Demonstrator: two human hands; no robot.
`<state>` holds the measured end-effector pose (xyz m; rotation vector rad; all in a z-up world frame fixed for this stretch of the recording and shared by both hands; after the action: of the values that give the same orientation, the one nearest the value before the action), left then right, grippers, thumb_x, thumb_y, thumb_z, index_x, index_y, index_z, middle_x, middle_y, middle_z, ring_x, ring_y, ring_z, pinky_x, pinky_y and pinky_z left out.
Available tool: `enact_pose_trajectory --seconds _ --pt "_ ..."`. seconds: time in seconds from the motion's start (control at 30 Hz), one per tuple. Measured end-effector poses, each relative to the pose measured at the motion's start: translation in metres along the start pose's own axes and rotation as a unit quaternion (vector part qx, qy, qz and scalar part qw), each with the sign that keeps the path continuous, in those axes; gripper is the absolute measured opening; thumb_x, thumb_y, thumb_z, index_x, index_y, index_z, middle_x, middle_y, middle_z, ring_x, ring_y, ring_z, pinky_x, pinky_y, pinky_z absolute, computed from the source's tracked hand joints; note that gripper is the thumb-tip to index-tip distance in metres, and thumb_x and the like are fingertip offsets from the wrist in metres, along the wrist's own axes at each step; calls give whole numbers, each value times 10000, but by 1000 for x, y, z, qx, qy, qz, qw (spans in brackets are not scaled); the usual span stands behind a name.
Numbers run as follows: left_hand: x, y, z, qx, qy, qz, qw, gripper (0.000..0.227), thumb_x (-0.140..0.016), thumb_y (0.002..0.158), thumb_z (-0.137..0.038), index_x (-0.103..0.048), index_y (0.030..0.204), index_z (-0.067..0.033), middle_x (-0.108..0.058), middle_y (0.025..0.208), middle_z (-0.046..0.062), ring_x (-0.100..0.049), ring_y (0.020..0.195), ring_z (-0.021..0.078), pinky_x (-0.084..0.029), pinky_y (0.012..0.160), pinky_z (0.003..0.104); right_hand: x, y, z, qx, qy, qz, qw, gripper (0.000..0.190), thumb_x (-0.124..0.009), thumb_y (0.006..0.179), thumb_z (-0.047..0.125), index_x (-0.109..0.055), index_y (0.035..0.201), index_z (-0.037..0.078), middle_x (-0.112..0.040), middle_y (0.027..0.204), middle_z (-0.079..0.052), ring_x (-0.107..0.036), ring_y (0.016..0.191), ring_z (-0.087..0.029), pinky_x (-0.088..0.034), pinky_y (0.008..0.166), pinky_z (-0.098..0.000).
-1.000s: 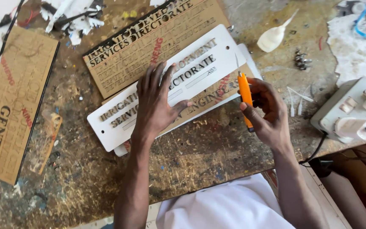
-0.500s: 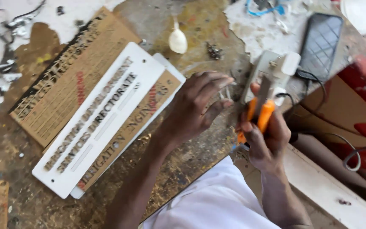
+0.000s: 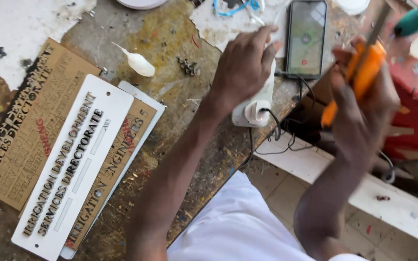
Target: Using a utility knife to remove excess material from a cut sign stencil, a process known as weeding.
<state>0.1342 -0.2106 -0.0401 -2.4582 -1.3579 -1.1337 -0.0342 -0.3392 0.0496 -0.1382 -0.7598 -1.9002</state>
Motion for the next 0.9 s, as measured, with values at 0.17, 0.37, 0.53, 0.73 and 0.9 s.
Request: enact_pose_trajectory --seconds 0.17,0.37,0.53,0.73,0.9 --pt "-46 60 34 124 -90 121 981 556 -458 1119 -459 -540 1558 -127 -750 1429 156 -778 1167 339 -571 930 548 -17 18 -123 -117 -45 19 992 204 -581 1287 89 -559 1447 -35 -474 1140 -98 -471 1003 -231 -457 877 -380" --pt "-75 71 48 140 -159 151 966 687 -573 1096 -435 -430 1657 -66 -637 1666 186 -711 1461 357 -658 1055 483 -24 28 -158 -150 38 -1 988 319 -553 1282 81 -536 1586 -13 -624 1373 -125 -605 1203 -214 -563 1025 -354" --pt "-70 66 55 142 -305 135 932 861 -677 1032 -485 -379 1691 -19 -556 1733 188 -706 1493 297 -612 1190 409 -21 44 -163 -161 98 14 982 298 -528 1315 58 -508 1610 29 -629 1430 -69 -598 1285 -186 -550 1139 -338" --pt "-34 40 44 219 -478 141 839 1277 -767 706 -750 -330 1735 -131 -619 1708 256 -623 1571 472 -554 1234 562 -40 79 -113 -49 112 69 990 327 -510 1360 77 -451 1667 -19 -522 1547 -186 -536 1485 -306 -453 1307 -412" --pt "5 33 35 220 -590 69 774 1412 -821 592 -759 -355 1743 -88 -526 1738 202 -645 1526 449 -558 1180 578 -44 100 -87 -69 18 60 996 167 -588 1389 -86 -528 1499 23 -436 1189 -75 -392 1044 -219 -383 956 -370"
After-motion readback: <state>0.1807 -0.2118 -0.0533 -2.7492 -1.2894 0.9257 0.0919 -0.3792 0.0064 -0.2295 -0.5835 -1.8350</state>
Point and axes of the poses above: each hand's wrist, its own y-axis towards the middle knuckle, its own x-axis out of the back of the hand, z = x × y, the point moved 8 cm from there along y, towards the middle knuckle
